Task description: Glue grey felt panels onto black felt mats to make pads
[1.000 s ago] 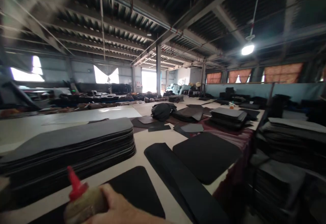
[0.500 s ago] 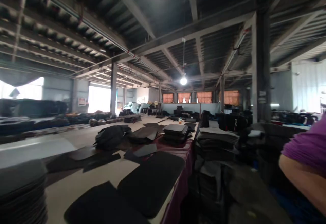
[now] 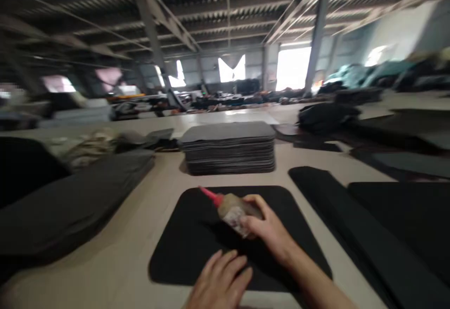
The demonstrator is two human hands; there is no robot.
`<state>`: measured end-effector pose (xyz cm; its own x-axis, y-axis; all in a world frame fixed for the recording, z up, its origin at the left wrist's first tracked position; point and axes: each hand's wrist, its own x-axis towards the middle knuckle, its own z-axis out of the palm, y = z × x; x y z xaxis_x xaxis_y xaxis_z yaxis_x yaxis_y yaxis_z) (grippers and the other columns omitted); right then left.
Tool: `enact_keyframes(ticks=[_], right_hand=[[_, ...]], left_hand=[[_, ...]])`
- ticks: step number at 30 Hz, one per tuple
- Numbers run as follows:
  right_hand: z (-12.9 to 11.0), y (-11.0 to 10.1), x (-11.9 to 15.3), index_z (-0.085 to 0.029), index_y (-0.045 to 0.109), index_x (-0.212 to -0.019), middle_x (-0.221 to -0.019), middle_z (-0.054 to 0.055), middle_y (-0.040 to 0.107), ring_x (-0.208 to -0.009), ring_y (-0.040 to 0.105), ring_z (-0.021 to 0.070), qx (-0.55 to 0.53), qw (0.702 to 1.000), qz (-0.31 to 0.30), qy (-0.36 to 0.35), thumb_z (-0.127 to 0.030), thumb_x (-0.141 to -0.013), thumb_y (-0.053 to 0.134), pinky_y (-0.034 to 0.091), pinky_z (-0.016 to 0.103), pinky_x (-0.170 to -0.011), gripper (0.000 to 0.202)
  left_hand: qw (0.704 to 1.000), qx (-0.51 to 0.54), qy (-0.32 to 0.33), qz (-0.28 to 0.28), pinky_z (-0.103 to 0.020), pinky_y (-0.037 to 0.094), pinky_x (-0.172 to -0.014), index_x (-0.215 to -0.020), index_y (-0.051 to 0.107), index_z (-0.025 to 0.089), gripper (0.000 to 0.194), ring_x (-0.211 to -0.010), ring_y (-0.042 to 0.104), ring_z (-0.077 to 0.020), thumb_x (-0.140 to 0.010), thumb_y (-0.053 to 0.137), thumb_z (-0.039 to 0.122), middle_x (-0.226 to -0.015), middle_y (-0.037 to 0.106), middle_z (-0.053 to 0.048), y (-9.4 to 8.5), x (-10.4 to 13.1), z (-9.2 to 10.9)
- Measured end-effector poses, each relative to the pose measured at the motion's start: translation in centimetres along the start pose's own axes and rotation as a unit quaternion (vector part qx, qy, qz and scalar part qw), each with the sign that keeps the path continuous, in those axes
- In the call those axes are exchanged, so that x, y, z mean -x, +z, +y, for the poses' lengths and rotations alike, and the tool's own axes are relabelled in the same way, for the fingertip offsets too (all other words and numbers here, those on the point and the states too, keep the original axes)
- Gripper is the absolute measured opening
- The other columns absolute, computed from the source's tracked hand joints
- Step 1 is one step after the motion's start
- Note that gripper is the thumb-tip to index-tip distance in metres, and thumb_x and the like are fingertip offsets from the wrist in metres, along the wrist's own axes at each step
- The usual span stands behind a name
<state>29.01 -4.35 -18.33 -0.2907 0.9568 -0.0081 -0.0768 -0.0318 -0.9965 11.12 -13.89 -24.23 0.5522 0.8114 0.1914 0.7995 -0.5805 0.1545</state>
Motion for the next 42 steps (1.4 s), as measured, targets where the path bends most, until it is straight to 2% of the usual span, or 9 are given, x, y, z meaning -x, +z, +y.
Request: enact_keyframes(ticks=[1,5,9,14,18,23,28,38,42], right_hand=[[0.1,-0.5,-0.1,-0.024,0.047,-0.12,-0.106,0.004,0.065,-0.081,0.062,0.0187,-0.006,1.0,0.014,0.006,-0.047,-0.076,0.072,0.051,0.026,-0.063,0.055],[0.1,-1.1,-0.2,-0.028,0.045,-0.126,-0.122,0.012,0.062,-0.085,0.067,0.0276,-0.023,0.998,0.026,0.058,-0.057,-0.072,0.077,0.059,0.038,-0.066,0.07],[-0.7,0.1,0.0,-0.026,0.055,-0.115,-0.102,0.012,0.068,-0.072,0.064,0.026,0.035,0.998,0.02,0.051,-0.062,-0.069,0.076,0.052,0.032,-0.05,0.063],[-1.5,2.7,-0.4,-0.026,0.06,-0.111,-0.09,0.008,0.071,-0.075,0.067,0.0271,0.137,0.989,-0.059,0.024,-0.058,-0.067,0.079,0.055,0.033,-0.06,0.058],[-1.9,5.0,-0.5,-0.027,0.059,-0.11,-0.082,0.002,0.071,-0.073,0.067,0.0245,0.212,0.971,-0.113,0.015,-0.054,-0.07,0.075,0.053,0.03,-0.06,0.051],[-1.7,6.3,-1.0,-0.028,0.061,-0.107,-0.081,-0.001,0.069,-0.073,0.065,0.0215,0.266,0.953,-0.142,-0.041,-0.052,-0.077,0.068,0.051,0.028,-0.063,0.039],[-1.4,6.9,-1.6,-0.026,0.063,-0.102,-0.084,-0.001,0.068,-0.075,0.063,0.0199,0.307,0.934,-0.15,-0.102,-0.046,-0.081,0.066,0.049,0.028,-0.065,0.029],[-2.6,7.8,-2.2,-0.024,0.06,-0.102,-0.088,-0.001,0.065,-0.08,0.061,0.0197,0.345,0.912,-0.183,-0.129,-0.04,-0.084,0.061,0.047,0.031,-0.071,0.024],[-3.7,8.3,-2.6,-0.023,0.06,-0.101,-0.094,0.001,0.062,-0.084,0.058,0.0186,0.374,0.883,-0.22,-0.18,-0.034,-0.087,0.059,0.046,0.032,-0.074,0.018]], left_hand=[[0.999,0.009,0.041,-0.008,-0.046,0.036,-0.12,-0.143,0.046,0.033,0.039,-0.139,0.046,-0.0208,-0.104,0.039,0.032,-0.149,0.053,0.003,-0.3,0.2,-0.1],[0.997,0.071,0.035,-0.007,-0.061,0.02,-0.123,-0.144,0.042,0.024,0.048,-0.142,0.039,-0.0259,-0.101,0.043,0.044,-0.151,0.051,-0.004,-1.7,0.2,-0.2],[0.994,0.102,0.035,-0.024,-0.062,0.016,-0.123,-0.145,0.039,0.022,0.054,-0.143,0.037,-0.0272,-0.099,0.045,0.05,-0.152,0.049,-0.006,-2.9,0.4,0.5],[0.996,0.083,0.039,-0.02,-0.059,0.017,-0.123,-0.147,0.037,0.021,0.071,-0.149,0.027,-0.0284,-0.095,0.041,0.068,-0.154,0.046,-0.007,-4.0,0.4,0.7],[0.998,0.004,0.055,-0.002,-0.05,0.022,-0.123,-0.144,0.042,0.018,0.084,-0.154,0.009,-0.0297,-0.084,0.055,0.075,-0.164,0.028,-0.008,-5.3,0.2,0.8],[0.998,-0.017,0.054,0.012,-0.05,0.026,-0.12,-0.143,0.046,0.019,0.081,-0.153,0.011,-0.0336,-0.085,0.051,0.076,-0.166,0.024,-0.008,-5.8,0.4,1.1],[0.998,-0.027,0.058,0.014,-0.048,0.026,-0.121,-0.149,0.036,0.015,0.087,-0.154,0.007,-0.0322,-0.087,0.051,0.074,-0.165,0.022,-0.013,-5.7,0.5,1.2],[0.997,-0.044,0.059,-0.005,-0.051,0.02,-0.121,-0.142,0.045,0.017,0.082,-0.154,-0.001,-0.031,-0.088,0.043,0.078,-0.163,0.028,-0.009,-5.0,0.4,0.9],[0.997,-0.052,0.049,0.008,-0.056,0.015,-0.121,-0.138,0.049,0.022,0.053,-0.154,0.004,-0.0296,-0.1,0.034,0.056,-0.159,0.038,-0.004,-5.0,0.3,1.1]])
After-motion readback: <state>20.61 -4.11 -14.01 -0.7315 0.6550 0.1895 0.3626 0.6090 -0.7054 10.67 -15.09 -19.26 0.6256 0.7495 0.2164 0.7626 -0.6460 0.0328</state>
